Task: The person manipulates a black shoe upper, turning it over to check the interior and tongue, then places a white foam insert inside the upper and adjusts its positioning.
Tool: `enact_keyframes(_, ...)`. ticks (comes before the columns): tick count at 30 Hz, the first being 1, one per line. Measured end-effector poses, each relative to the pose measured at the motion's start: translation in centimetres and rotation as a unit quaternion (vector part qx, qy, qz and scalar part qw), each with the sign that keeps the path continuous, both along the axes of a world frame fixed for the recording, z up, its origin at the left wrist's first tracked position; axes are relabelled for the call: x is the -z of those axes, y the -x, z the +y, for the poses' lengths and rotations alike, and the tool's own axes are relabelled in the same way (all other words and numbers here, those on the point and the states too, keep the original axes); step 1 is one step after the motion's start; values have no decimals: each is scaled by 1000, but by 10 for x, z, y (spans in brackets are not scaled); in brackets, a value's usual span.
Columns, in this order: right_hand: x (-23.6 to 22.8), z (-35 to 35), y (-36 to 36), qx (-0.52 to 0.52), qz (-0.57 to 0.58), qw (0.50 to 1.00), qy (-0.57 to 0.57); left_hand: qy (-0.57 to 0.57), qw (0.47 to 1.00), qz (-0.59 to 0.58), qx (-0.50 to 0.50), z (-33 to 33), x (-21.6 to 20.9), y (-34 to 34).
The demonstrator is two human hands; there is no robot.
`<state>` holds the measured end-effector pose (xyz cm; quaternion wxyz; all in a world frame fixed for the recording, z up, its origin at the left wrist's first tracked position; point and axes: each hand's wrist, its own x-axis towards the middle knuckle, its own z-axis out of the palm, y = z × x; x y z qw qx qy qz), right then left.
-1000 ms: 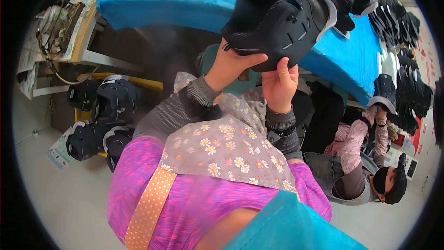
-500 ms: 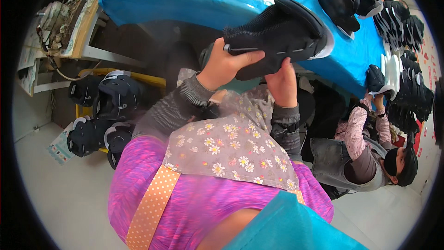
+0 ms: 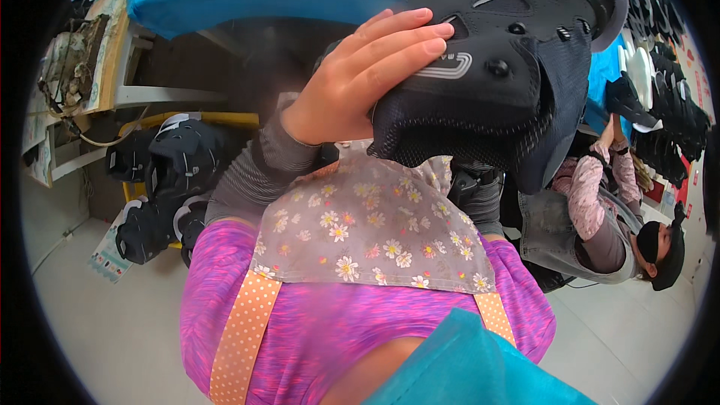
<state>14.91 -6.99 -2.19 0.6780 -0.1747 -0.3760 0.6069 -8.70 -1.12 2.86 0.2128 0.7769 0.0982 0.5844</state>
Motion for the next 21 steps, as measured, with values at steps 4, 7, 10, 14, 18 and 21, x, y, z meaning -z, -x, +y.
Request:
enact_keyframes(4, 2, -4, 6, -48, 22, 998, -31, -33, 998, 27, -46, -3, -1, 3)
enact_keyframes(7, 4, -6, 11, -84, 34, 995, -52, -36, 997, 28, -61, -3, 0, 3)
enact_keyframes(10, 6, -6, 15, -117, 43, 990, -70, -26, 997, 23, -65, -2, 3, 3)
enact_keyframes(14, 6, -6, 17, -144, 50, 985, -85, -17, 998, 18, -52, -1, 5, 1)
enact_keyframes(18, 4, -3, 21, -158, 51, 982, -89, 25, 1000, -7, 5, -2, 14, 0)
enact_keyframes(21, 3, -3, 24, -139, 33, 987, -77, 241, 957, -90, 135, -14, 30, -16)
